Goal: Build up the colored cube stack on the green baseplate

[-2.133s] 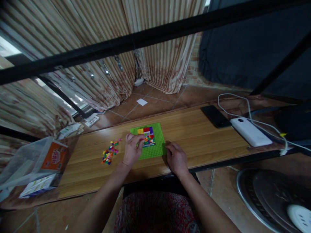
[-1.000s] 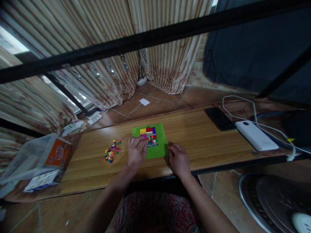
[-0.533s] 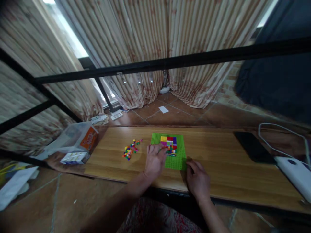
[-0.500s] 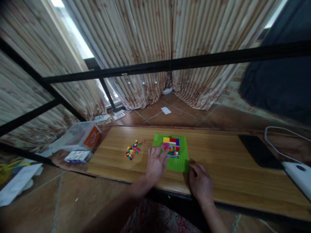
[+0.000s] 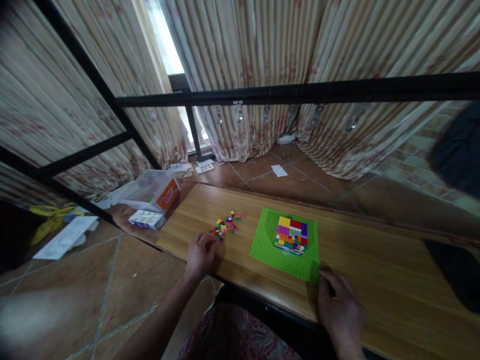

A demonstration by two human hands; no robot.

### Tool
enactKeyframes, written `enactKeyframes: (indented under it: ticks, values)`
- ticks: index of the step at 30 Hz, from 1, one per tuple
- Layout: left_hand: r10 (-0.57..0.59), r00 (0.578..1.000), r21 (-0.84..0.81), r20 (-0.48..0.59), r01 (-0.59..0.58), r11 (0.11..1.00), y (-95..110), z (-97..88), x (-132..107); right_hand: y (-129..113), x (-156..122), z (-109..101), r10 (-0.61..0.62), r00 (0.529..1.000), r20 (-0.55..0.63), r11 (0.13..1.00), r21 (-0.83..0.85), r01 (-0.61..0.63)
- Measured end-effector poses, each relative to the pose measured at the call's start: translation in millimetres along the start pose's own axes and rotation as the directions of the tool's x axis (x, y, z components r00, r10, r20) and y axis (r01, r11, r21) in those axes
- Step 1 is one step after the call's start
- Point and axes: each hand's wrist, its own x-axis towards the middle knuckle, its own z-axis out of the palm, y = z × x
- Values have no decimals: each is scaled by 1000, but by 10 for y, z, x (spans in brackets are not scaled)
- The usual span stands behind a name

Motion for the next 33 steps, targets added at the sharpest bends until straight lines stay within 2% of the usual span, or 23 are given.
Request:
enactKeyframes:
  ticks: [7, 12, 20, 30, 33]
  values:
    - [-26, 998, 110, 65, 19, 994, 115, 94, 51, -31, 16, -32, -35, 999, -25, 999, -26, 34]
    - [-10, 995, 98, 96, 1, 995, 86, 110, 123, -52, 14, -49, -35, 999, -16, 999, 1, 35]
    - [-7, 997, 53, 80, 3, 999, 56, 89, 147, -60, 8, -20, -3, 1000, -28, 1000, 7, 3]
    - [-70, 993, -112, 98, 81, 990, -41, 120, 186, -105, 15, -24, 1, 999, -44, 1000, 26, 0]
    - [-56, 994, -194, 90, 73, 978, -39, 94, 180, -109, 13, -12, 14, 999, -37, 999, 39, -12]
